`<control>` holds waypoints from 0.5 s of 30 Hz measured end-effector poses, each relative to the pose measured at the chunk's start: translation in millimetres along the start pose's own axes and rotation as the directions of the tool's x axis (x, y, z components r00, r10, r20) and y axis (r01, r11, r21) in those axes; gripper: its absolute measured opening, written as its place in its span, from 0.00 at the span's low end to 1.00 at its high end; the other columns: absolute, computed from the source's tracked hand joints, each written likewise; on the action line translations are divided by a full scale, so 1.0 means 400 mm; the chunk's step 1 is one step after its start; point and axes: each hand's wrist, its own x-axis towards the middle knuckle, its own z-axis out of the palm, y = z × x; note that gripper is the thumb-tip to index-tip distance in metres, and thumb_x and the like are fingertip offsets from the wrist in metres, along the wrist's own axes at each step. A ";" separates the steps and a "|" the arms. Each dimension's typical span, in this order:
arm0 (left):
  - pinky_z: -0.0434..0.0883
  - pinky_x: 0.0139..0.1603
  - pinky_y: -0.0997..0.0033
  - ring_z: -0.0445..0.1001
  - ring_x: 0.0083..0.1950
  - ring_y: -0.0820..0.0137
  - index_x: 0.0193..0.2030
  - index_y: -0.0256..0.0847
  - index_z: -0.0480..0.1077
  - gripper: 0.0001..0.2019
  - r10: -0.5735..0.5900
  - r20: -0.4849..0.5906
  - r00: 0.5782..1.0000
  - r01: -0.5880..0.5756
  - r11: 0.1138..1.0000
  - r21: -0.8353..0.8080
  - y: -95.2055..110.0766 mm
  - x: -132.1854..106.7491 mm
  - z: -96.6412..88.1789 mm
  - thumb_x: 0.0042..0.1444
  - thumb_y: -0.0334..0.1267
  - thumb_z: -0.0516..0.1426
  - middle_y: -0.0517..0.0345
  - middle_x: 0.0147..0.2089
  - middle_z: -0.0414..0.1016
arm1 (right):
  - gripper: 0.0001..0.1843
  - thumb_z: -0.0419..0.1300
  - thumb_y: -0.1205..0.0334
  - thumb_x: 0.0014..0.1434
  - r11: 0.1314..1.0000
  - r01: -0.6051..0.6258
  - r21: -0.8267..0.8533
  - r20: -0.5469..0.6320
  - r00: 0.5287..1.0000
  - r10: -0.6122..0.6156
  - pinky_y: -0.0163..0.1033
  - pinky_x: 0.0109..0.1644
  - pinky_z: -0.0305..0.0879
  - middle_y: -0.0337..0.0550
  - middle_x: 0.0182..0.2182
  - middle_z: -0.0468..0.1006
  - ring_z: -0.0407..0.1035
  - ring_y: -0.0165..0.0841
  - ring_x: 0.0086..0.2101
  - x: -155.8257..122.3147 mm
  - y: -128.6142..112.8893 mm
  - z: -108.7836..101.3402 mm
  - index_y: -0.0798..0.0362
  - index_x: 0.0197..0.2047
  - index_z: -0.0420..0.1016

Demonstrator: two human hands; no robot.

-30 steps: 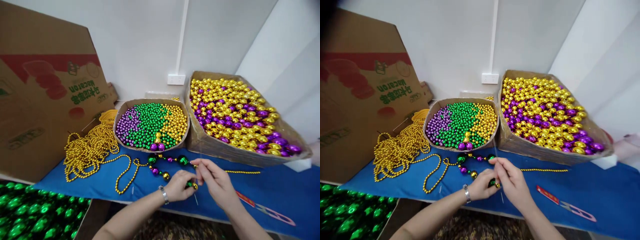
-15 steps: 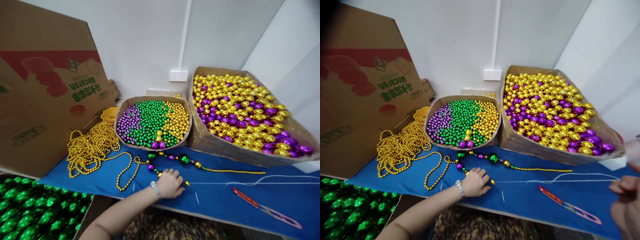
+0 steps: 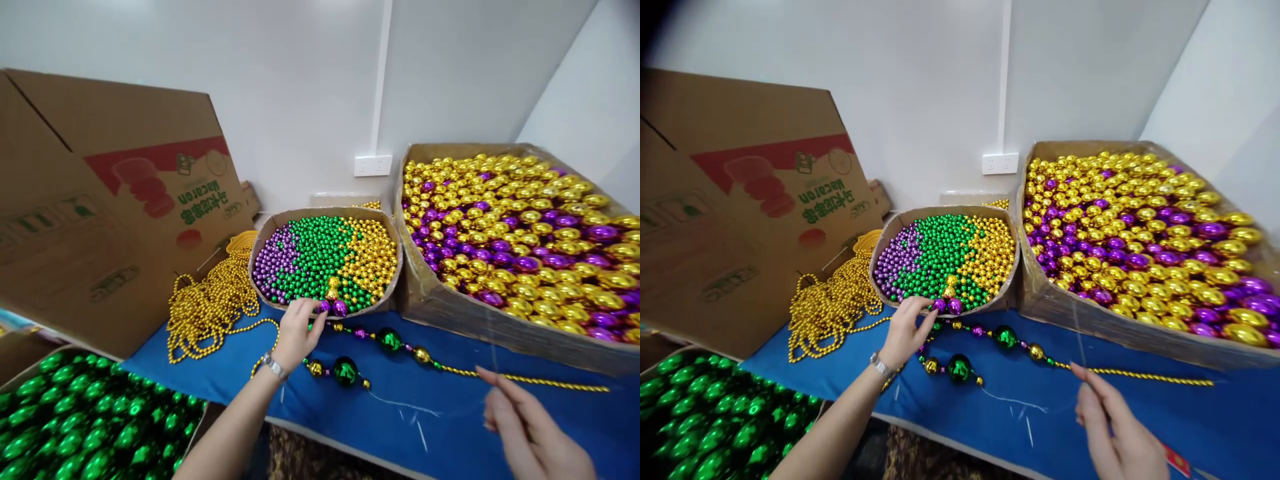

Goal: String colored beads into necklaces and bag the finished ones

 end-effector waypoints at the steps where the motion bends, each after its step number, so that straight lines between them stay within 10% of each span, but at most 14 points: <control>1: 0.67 0.45 0.61 0.69 0.45 0.62 0.47 0.42 0.66 0.11 -0.003 0.008 1.000 0.003 0.999 0.053 -0.008 0.017 0.008 0.59 0.41 0.52 0.51 0.42 0.72 | 0.20 0.51 0.47 0.60 0.999 0.027 -0.029 0.050 0.998 -0.025 0.28 0.25 0.67 0.37 0.22 0.75 0.72 0.29 0.21 -0.005 -0.010 0.010 0.50 0.49 0.72; 6: 0.66 0.45 0.57 0.67 0.43 0.58 0.51 0.40 0.66 0.18 -0.033 0.150 0.988 0.004 0.981 0.193 -0.044 0.049 0.058 0.56 0.46 0.55 0.49 0.41 0.73 | 0.18 0.48 0.50 0.63 0.990 0.134 -0.038 0.166 0.978 -0.126 0.28 0.25 0.69 0.37 0.22 0.77 0.73 0.29 0.21 -0.021 -0.044 0.053 0.48 0.48 0.71; 10: 0.66 0.47 0.57 0.68 0.45 0.60 0.50 0.41 0.67 0.16 -0.161 0.108 0.981 0.174 0.978 -0.115 -0.024 0.041 0.050 0.55 0.43 0.55 0.50 0.43 0.72 | 0.15 0.50 0.55 0.63 0.974 0.223 0.048 0.218 0.949 -0.228 0.29 0.33 0.72 0.42 0.32 0.81 0.77 0.32 0.31 -0.041 -0.067 0.087 0.49 0.48 0.71; 12: 0.69 0.44 0.61 0.70 0.44 0.64 0.50 0.42 0.67 0.16 -0.296 0.148 0.944 0.330 0.821 -0.465 0.004 0.033 0.035 0.55 0.43 0.56 0.52 0.44 0.71 | 0.14 0.51 0.58 0.63 0.952 0.290 0.103 0.249 0.919 -0.307 0.30 0.37 0.73 0.43 0.38 0.81 0.77 0.33 0.35 -0.054 -0.076 0.107 0.50 0.48 0.72; 15: 0.71 0.39 0.66 0.73 0.39 0.68 0.47 0.41 0.66 0.15 -0.389 0.378 0.841 0.498 0.280 -0.820 0.055 0.016 0.019 0.54 0.41 0.58 0.55 0.43 0.72 | 0.14 0.50 0.62 0.63 0.919 0.365 0.148 0.277 0.877 -0.393 0.31 0.38 0.73 0.43 0.40 0.81 0.77 0.33 0.37 -0.070 -0.086 0.133 0.50 0.48 0.72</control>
